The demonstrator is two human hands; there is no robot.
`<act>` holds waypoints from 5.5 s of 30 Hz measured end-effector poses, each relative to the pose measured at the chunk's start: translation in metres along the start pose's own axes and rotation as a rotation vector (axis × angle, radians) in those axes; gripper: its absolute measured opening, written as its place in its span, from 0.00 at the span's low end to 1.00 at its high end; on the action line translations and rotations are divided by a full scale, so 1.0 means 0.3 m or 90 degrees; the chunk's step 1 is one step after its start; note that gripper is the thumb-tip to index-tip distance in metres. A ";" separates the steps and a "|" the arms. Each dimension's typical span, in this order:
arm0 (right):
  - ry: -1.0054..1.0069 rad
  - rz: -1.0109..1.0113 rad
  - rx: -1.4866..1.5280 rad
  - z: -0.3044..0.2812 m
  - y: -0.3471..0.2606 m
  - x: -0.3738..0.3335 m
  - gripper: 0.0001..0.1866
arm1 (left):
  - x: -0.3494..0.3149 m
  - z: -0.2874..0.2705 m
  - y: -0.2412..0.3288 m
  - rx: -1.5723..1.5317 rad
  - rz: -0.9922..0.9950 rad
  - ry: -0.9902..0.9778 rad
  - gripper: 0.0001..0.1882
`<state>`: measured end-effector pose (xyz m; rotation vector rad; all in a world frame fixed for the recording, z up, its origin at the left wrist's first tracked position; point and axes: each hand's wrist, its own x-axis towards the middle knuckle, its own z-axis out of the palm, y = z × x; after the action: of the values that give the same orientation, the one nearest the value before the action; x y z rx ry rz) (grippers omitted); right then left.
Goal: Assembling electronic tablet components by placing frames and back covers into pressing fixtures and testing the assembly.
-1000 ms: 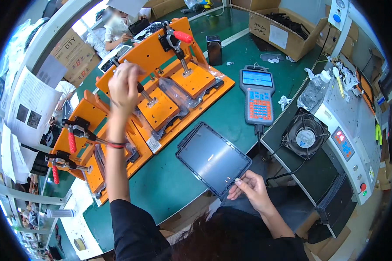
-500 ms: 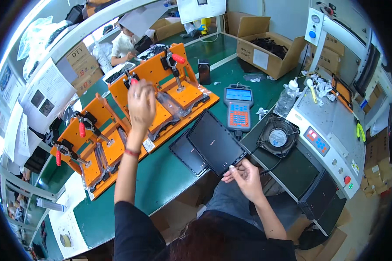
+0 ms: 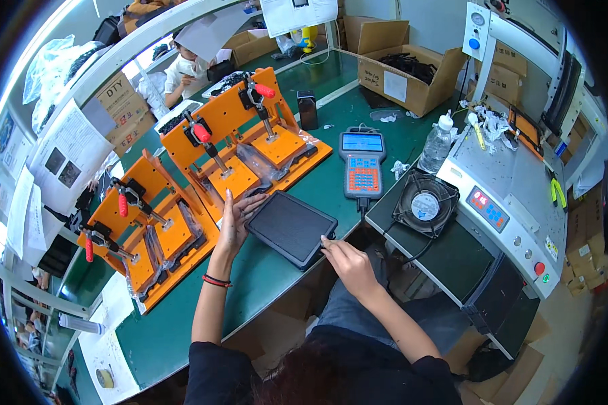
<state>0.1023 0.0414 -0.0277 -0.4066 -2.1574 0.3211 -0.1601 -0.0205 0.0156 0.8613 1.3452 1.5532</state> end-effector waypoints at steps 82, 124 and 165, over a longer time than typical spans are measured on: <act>0.292 1.166 -0.904 -1.681 -0.883 -1.589 0.13 | -0.071 1.313 -0.456 0.455 0.546 -0.455 0.09; 0.482 0.912 -0.710 -1.719 -0.972 -1.621 0.16 | -0.053 1.292 -0.372 0.298 0.369 -0.505 0.09; 0.361 0.983 -0.835 -1.674 -0.900 -1.504 0.16 | -0.074 1.303 -0.380 0.343 0.361 -0.507 0.10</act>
<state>0.7150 -0.3461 0.0283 -2.4673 -0.7968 -0.4400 0.2247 0.1069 -0.0284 2.0727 0.9433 0.9976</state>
